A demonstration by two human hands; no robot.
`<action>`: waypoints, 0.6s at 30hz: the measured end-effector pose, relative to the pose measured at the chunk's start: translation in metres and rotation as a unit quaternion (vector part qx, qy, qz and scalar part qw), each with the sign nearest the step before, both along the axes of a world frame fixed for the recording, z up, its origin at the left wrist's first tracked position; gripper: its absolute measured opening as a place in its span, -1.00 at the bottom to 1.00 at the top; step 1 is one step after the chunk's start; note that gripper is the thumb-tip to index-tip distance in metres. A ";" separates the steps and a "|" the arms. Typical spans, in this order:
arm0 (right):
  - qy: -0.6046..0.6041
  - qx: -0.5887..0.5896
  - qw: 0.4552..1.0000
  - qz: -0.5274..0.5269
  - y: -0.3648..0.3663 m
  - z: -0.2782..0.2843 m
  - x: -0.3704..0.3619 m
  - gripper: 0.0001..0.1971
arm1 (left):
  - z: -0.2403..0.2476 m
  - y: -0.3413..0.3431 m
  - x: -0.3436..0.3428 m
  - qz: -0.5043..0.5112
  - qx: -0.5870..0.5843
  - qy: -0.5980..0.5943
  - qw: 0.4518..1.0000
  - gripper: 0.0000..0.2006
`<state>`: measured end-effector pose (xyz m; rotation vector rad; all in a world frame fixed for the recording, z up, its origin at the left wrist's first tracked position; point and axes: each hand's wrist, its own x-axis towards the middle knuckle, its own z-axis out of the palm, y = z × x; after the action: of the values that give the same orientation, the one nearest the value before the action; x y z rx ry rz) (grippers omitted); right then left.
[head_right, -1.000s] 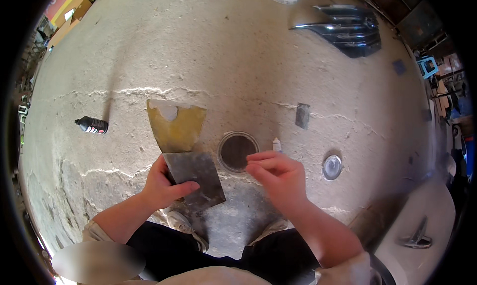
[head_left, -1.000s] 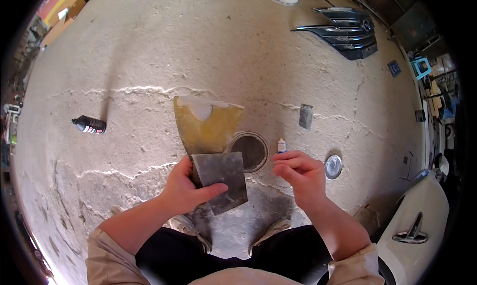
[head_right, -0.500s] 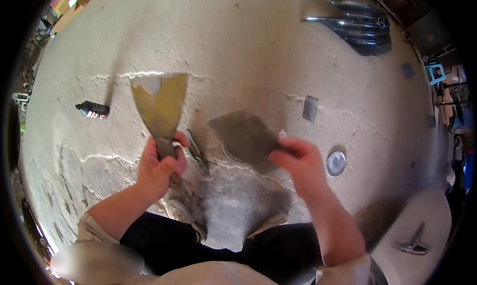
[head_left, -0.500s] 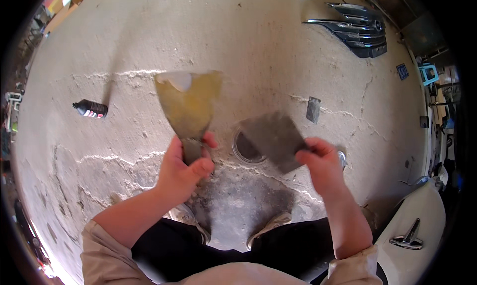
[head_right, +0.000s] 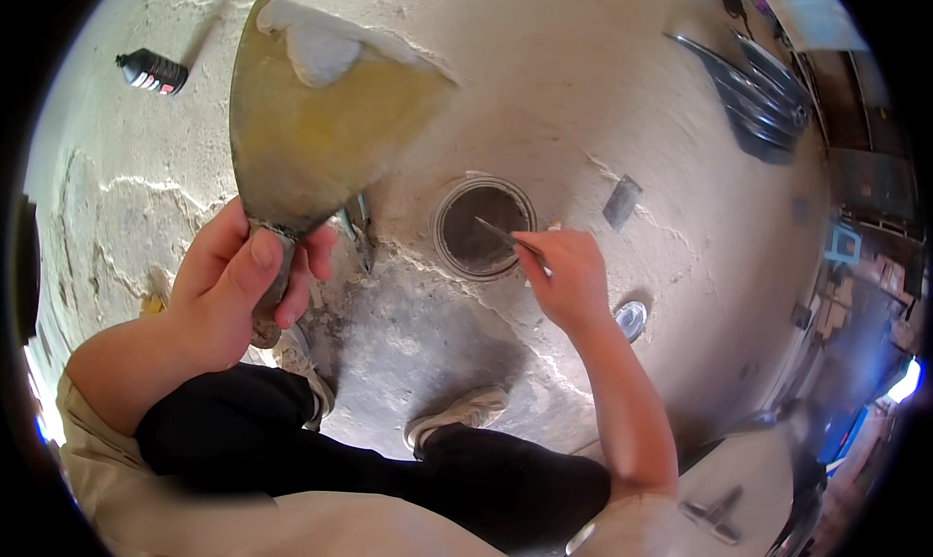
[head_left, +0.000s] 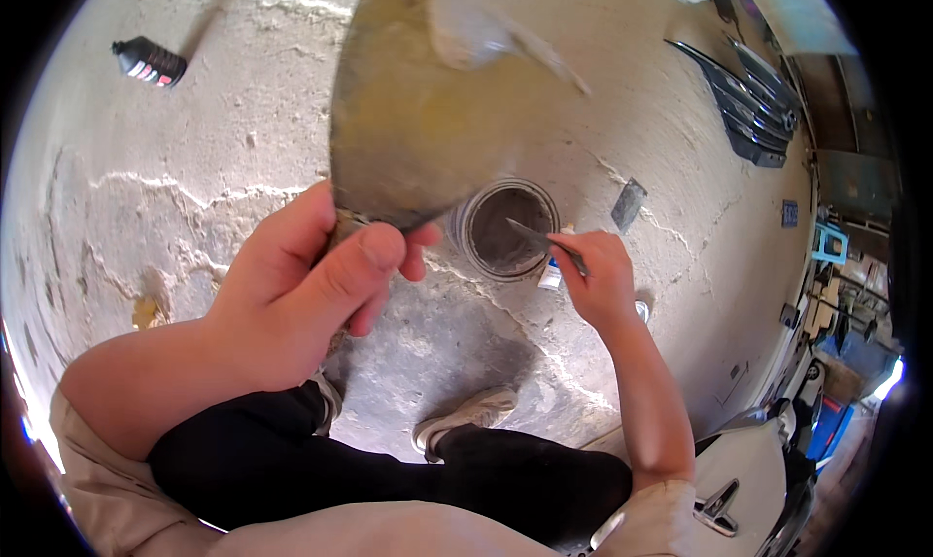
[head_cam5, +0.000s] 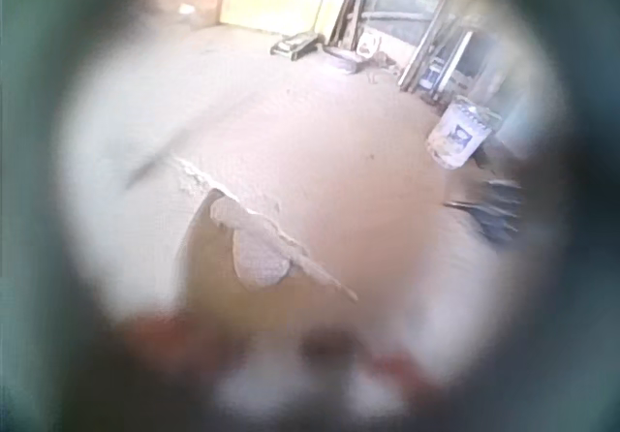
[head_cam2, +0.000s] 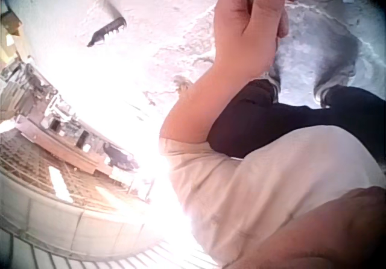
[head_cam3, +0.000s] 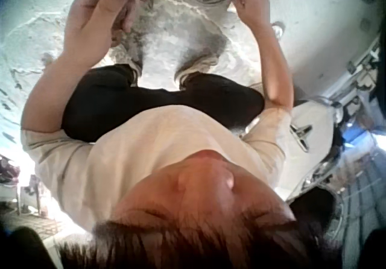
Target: The person uses a putty knife to spread a white substance from a can onto a triangular piece of material. They then pick up a tube of adhesive and apply it to the same piece, spreading it with the knife. The person moves from an indoor workshop area to an outdoor area next to a white car while continuing to work on the object.
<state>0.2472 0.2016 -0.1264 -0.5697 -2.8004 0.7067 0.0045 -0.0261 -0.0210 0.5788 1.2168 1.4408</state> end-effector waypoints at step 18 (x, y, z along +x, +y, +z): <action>-0.333 0.055 0.927 0.163 -0.006 -0.122 -0.052 -0.89 | 0.004 -0.004 -0.004 -0.065 -0.006 0.074 0.995 -0.63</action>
<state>0.1948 0.1960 -0.2483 -0.3715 -3.6030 0.4562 0.0007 -0.0304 -0.0174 0.7547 1.2782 1.2988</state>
